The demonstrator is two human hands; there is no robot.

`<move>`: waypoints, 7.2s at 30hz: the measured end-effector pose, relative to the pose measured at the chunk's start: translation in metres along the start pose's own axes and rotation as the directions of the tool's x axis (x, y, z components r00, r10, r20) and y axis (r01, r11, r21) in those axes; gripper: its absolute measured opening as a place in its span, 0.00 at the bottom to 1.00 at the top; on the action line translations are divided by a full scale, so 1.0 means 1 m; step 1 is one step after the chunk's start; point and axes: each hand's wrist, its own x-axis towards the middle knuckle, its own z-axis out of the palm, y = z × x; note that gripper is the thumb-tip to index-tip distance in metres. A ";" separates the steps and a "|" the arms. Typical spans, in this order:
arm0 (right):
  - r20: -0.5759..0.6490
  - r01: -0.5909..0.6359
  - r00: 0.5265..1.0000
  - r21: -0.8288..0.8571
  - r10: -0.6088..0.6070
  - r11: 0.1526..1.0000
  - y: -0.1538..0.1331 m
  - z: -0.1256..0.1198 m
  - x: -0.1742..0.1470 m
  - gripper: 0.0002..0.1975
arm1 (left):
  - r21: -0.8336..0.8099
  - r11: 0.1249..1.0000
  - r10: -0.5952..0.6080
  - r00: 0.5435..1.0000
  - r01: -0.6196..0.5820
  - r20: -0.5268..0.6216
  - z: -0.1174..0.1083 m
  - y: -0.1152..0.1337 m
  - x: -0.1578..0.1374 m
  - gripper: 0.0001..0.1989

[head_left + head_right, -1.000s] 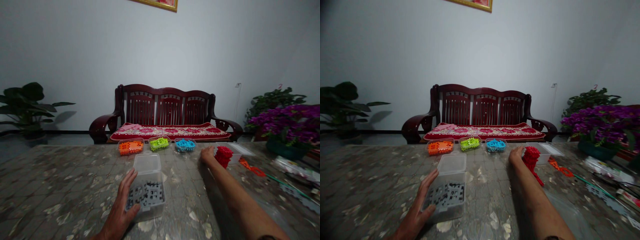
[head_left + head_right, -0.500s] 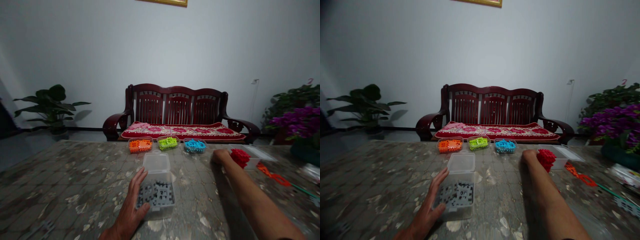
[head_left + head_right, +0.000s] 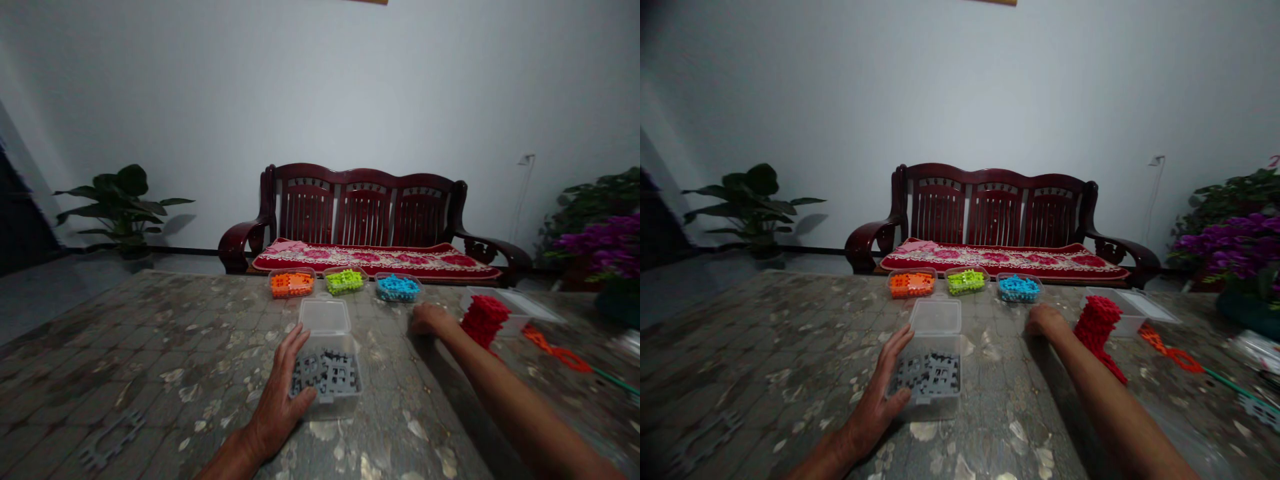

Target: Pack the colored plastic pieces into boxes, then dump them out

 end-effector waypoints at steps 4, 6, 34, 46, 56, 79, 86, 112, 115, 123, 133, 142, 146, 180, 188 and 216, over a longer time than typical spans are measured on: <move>0.071 0.179 0.982 -0.022 -0.177 0.984 -0.034 0.002 -0.056 0.20 | 0.009 1.000 0.029 1.000 -0.029 -0.007 0.000 0.001 0.002 0.36; 0.057 0.260 0.964 -0.026 -0.258 0.965 -0.051 0.002 -0.085 0.24 | 0.013 0.999 0.044 0.999 -0.043 -0.014 0.000 0.000 0.003 0.36; 0.066 0.222 0.964 0.332 -0.257 0.917 0.006 0.026 -0.180 0.49 | 0.044 0.995 0.094 0.995 -0.092 -0.039 0.002 -0.001 0.006 0.32; -0.216 0.328 0.943 0.455 -0.255 0.828 0.017 0.026 -0.176 0.37 | 0.034 0.995 0.094 0.995 -0.093 -0.032 0.003 0.000 0.006 0.34; -0.463 0.730 0.678 0.513 -0.571 0.452 -0.099 -0.042 -0.162 0.32 | -0.048 0.997 0.057 0.998 -0.058 -0.034 0.007 -0.004 0.004 0.43; -0.402 0.437 0.898 0.767 -0.179 0.471 -0.053 0.004 -0.113 0.14 | 0.003 0.997 0.074 0.996 -0.074 -0.042 0.005 0.002 0.005 0.41; -0.082 0.285 0.952 0.592 -0.295 0.754 -0.019 0.030 -0.123 0.33 | 0.042 0.997 0.061 0.997 -0.059 -0.044 0.005 0.003 0.006 0.39; 0.046 0.333 0.933 0.270 -0.358 0.903 -0.027 0.007 -0.161 0.23 | 0.039 0.999 0.028 0.999 -0.027 -0.033 0.006 0.005 0.005 0.39; 0.010 0.330 0.935 0.346 -0.356 0.878 -0.023 0.014 -0.153 0.19 | 0.028 0.999 0.019 0.999 -0.018 -0.037 0.006 0.006 0.006 0.40; -0.099 0.289 0.899 0.865 -0.426 0.410 -0.025 0.006 -0.139 0.10 | 0.019 0.999 0.036 0.999 -0.036 -0.037 0.006 0.005 0.005 0.40; -0.167 0.299 0.793 0.944 -0.586 0.137 -0.106 -0.032 -0.141 0.18 | 0.050 0.997 0.068 0.996 -0.065 -0.065 0.008 0.002 0.005 0.45; -0.332 0.445 0.859 0.861 -0.390 0.245 -0.089 -0.019 -0.124 0.15 | 0.064 0.995 0.074 0.995 -0.070 -0.063 0.006 0.006 0.004 0.40; -0.350 0.403 0.910 0.872 -0.221 0.278 -0.063 -0.002 -0.104 0.17 | 0.062 0.997 0.057 0.998 -0.056 -0.017 0.002 0.012 0.004 0.32; -0.049 0.373 0.918 0.437 -0.393 0.818 -0.034 0.036 -0.103 0.44 | 0.386 0.838 0.385 0.919 -0.387 0.085 -0.019 0.029 0.014 0.17; -0.021 0.390 0.913 0.343 -0.408 0.855 -0.041 0.023 -0.112 0.33 | 0.315 0.890 0.340 0.940 -0.330 0.026 -0.020 0.026 0.015 0.14; -0.408 0.604 0.749 0.743 -0.522 0.287 -0.072 -0.018 -0.143 0.16 | 0.205 0.977 0.087 0.991 -0.064 -0.104 -0.007 0.013 0.006 0.24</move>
